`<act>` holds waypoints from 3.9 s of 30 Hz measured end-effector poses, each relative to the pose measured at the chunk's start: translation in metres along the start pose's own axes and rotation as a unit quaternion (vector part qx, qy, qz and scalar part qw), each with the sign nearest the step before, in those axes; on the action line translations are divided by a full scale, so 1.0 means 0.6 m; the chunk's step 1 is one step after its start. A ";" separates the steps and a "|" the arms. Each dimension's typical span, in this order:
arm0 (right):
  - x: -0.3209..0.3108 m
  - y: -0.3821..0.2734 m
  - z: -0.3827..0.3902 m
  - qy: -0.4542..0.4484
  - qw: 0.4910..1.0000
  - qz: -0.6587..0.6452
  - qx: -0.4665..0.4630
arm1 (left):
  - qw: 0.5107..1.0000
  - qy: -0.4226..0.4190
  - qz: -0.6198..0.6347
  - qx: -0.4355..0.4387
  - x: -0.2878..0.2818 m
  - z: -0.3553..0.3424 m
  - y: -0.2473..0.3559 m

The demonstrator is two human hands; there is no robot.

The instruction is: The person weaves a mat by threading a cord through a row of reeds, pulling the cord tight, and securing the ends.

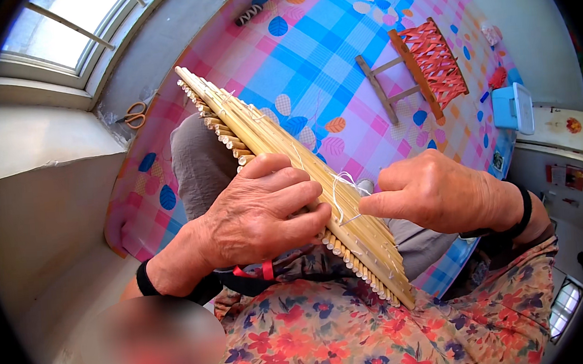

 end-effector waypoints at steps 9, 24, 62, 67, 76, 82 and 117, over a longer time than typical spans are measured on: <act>0.017 -0.006 -0.004 0.019 0.999 0.034 -0.010 | 1.000 0.010 -0.002 -0.005 0.003 0.002 0.001; -0.014 0.068 0.034 0.107 0.988 -0.051 0.099 | 0.994 -0.064 0.064 0.054 0.014 -0.119 -0.071; 0.019 0.032 0.021 0.130 0.957 -0.035 0.257 | 0.992 0.062 -0.016 0.113 0.041 -0.103 -0.063; 0.034 0.022 0.027 0.174 0.962 0.021 0.209 | 0.995 0.024 -0.031 0.097 0.045 -0.100 -0.054; -0.051 -0.116 0.120 0.358 0.896 0.231 0.128 | 0.986 -0.095 -0.086 0.110 0.047 -0.133 -0.062; 0.052 -0.175 0.181 0.419 0.884 0.092 0.184 | 0.994 -0.043 -0.103 0.019 0.033 -0.209 -0.008; 0.168 0.023 0.166 0.472 0.774 -0.413 0.084 | 0.958 0.125 -0.174 -0.192 0.107 -0.231 0.064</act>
Point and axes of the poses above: each hand's wrist, its own z-axis away from the middle knuckle, its own x-axis out of the palm, y = z × x, the point moved 4 cm from there along -z, towards the middle knuckle, and after that the axes turned 6 degrees about -z, right-handed, at the moved point
